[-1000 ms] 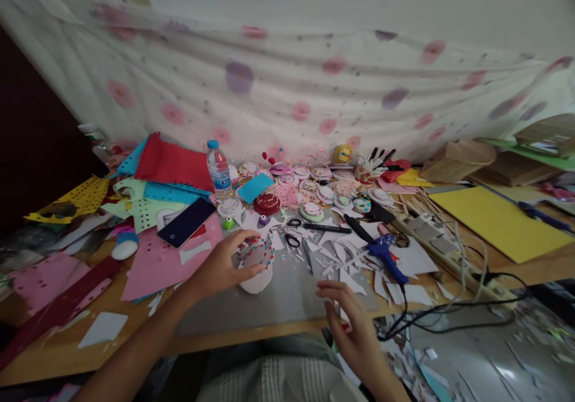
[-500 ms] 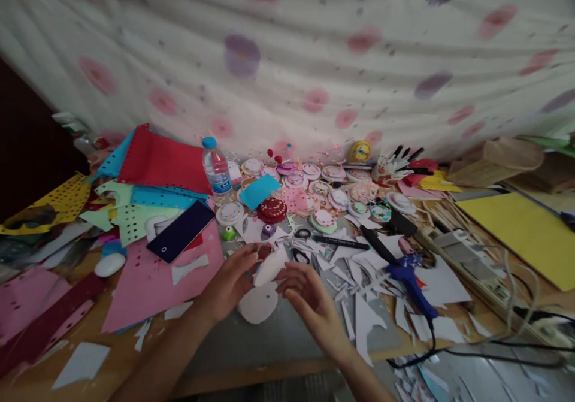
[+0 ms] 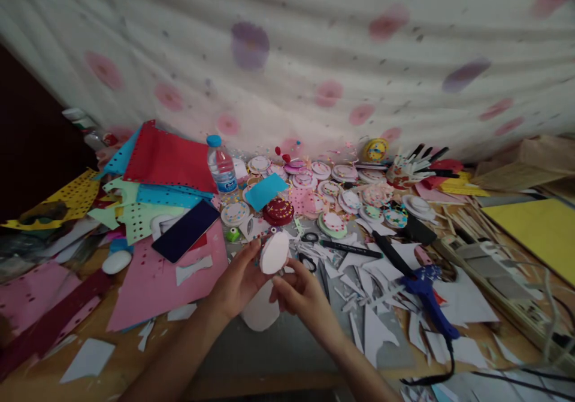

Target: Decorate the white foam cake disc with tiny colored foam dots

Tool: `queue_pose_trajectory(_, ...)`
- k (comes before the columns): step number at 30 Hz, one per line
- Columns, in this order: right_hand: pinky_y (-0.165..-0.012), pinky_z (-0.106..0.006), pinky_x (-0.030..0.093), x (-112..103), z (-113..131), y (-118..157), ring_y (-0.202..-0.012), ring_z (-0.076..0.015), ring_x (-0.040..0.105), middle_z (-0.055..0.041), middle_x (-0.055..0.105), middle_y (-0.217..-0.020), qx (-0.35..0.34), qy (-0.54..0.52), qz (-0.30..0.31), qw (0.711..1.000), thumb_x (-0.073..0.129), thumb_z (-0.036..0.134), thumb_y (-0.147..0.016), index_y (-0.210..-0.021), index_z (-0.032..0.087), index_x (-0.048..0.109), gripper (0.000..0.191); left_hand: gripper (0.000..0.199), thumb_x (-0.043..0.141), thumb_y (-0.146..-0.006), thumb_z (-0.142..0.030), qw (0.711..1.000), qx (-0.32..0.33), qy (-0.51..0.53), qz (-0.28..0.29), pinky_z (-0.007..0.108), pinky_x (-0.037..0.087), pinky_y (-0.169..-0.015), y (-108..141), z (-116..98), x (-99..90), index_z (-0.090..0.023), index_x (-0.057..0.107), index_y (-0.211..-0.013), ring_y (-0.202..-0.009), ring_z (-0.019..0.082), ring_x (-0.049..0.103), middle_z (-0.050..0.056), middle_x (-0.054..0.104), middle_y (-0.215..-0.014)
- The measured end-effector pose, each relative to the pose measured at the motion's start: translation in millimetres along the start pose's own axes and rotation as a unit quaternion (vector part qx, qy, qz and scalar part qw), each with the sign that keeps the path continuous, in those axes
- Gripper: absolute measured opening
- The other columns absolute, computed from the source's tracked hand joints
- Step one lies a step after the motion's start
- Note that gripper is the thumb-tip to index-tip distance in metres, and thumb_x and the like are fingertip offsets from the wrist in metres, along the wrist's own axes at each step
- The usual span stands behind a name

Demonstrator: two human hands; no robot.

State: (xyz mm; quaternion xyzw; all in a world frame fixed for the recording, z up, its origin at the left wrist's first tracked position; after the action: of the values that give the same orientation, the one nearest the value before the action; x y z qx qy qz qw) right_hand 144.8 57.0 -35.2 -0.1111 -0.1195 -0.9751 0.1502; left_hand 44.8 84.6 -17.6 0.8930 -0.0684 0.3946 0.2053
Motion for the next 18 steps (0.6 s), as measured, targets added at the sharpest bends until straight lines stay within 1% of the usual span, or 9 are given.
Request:
queue_pose_trajectory(1,-0.04,-0.02,0.033,-3,0,-1,-0.041,-0.009,0.047,0.0045,0.061,-0.058,0.001,0.007,-0.015,1.0,0.065,0.052,-0.079,-0.104,0.021,0.049,0.044,0.031,0.073,-0.078,-0.042,1.0,0.007,-0.002,0.004,0.028,0.058,-0.07,0,0,0.6,-0.02,0.069,-0.1,-0.091,0.022,0.069,0.003,0.074,-0.096)
queue_pose_trajectory(2,-0.04,-0.02,0.033,-7,3,-1,-0.041,-0.0088,0.046,0.006,0.058,-0.056,-0.013,0.021,-0.041,0.999,0.066,0.051,-0.078,-0.104,0.021,0.049,0.044,0.031,0.073,-0.078,-0.042,1.0,0.015,-0.002,0.005,0.027,0.057,-0.071,-1,0,0.8,-0.021,0.069,-0.101,-0.092,0.022,0.068,0.002,0.073,-0.096)
queue_pose_trajectory(4,-0.044,-0.02,0.035,-15,12,0,-0.046,-0.0093,0.047,0.0075,0.055,-0.058,-0.069,0.07,-0.103,0.99,0.071,0.045,-0.076,-0.102,0.021,0.049,0.042,0.032,0.075,-0.077,-0.041,1.0,0.028,-0.001,-0.003,0.027,0.057,-0.074,-1,2,0.3,-0.022,0.069,-0.102,-0.097,0.022,0.067,0.001,0.073,-0.097)
queue_pose_trajectory(7,-0.046,-0.021,0.037,-21,25,4,-0.051,-0.0101,0.049,0.0074,0.051,-0.06,-0.147,0.145,-0.182,0.961,0.072,0.037,-0.075,-0.096,0.022,0.052,0.033,0.032,0.075,-0.077,-0.041,0.998,0.057,0.004,-0.02,0.027,0.055,-0.082,-1,5,-0.7,-0.023,0.068,-0.102,-0.105,0.022,0.063,0.0,0.071,-0.102)
queue_pose_trajectory(10,-0.046,-0.022,0.04,-23,32,9,-0.052,-0.0109,0.05,0.0052,0.054,-0.062,-0.197,0.184,-0.224,0.937,0.07,0.031,-0.078,-0.092,0.021,0.055,0.023,0.033,0.073,-0.079,-0.04,0.997,0.074,0.021,-0.028,0.025,0.055,-0.082,2,8,-1.4,-0.025,0.067,-0.108,-0.104,0.019,0.063,0.0,0.07,-0.107)
queue_pose_trajectory(12,-0.049,-0.022,0.043,-22,38,13,-0.054,-0.0111,0.052,0.0031,0.057,-0.065,-0.235,0.22,-0.232,0.918,0.066,0.028,-0.081,-0.09,0.021,0.058,0.014,0.031,0.073,-0.08,-0.038,0.995,0.077,0.043,-0.037,0.025,0.055,-0.081,4,9,-3.2,-0.024,0.068,-0.107,-0.101,0.018,0.065,0.0,0.07,-0.107)
queue_pose_trajectory(14,-0.051,-0.022,0.044,-19,45,16,-0.056,-0.0112,0.054,0.0015,0.059,-0.066,-0.272,0.265,-0.228,0.896,0.063,0.024,-0.084,-0.086,0.021,0.06,0.005,0.028,0.073,-0.08,-0.036,0.993,0.081,0.063,-0.049,0.027,0.055,-0.084,6,8,-5.1,-0.022,0.068,-0.104,-0.1,0.019,0.065,0.001,0.071,-0.106)
queue_pose_trajectory(16,-0.052,-0.022,0.044,-14,51,19,-0.056,-0.0112,0.054,0.0007,0.06,-0.066,-0.302,0.298,-0.213,0.88,0.06,0.022,-0.087,-0.081,0.021,0.061,0.006,0.025,0.073,-0.08,-0.034,0.991,0.086,0.081,-0.062,0.03,0.055,-0.088,9,5,-6.6,-0.021,0.069,-0.101,-0.101,0.02,0.066,0.001,0.072,-0.105)
queue_pose_trajectory(18,-0.052,-0.022,0.044,-10,57,20,-0.056,-0.0112,0.054,0.0005,0.06,-0.066,-0.319,0.309,-0.192,0.875,0.059,0.021,-0.088,-0.079,0.02,0.062,0.009,0.021,0.072,-0.081,-0.03,0.988,0.084,0.1,-0.078,0.032,0.055,-0.09,11,3,-8.4,-0.019,0.069,-0.099,-0.1,0.021,0.067,0.003,0.072,-0.105)
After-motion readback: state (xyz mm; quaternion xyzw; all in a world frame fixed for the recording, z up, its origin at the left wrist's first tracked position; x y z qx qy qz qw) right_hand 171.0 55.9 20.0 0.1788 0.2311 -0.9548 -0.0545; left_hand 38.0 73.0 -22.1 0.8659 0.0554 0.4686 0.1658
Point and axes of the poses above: each hand's wrist, its own y-axis away from the middle knuckle, its own x-axis out of the palm, z = x × y, the point moved 7 cm from there along -y, towards the middle knuckle
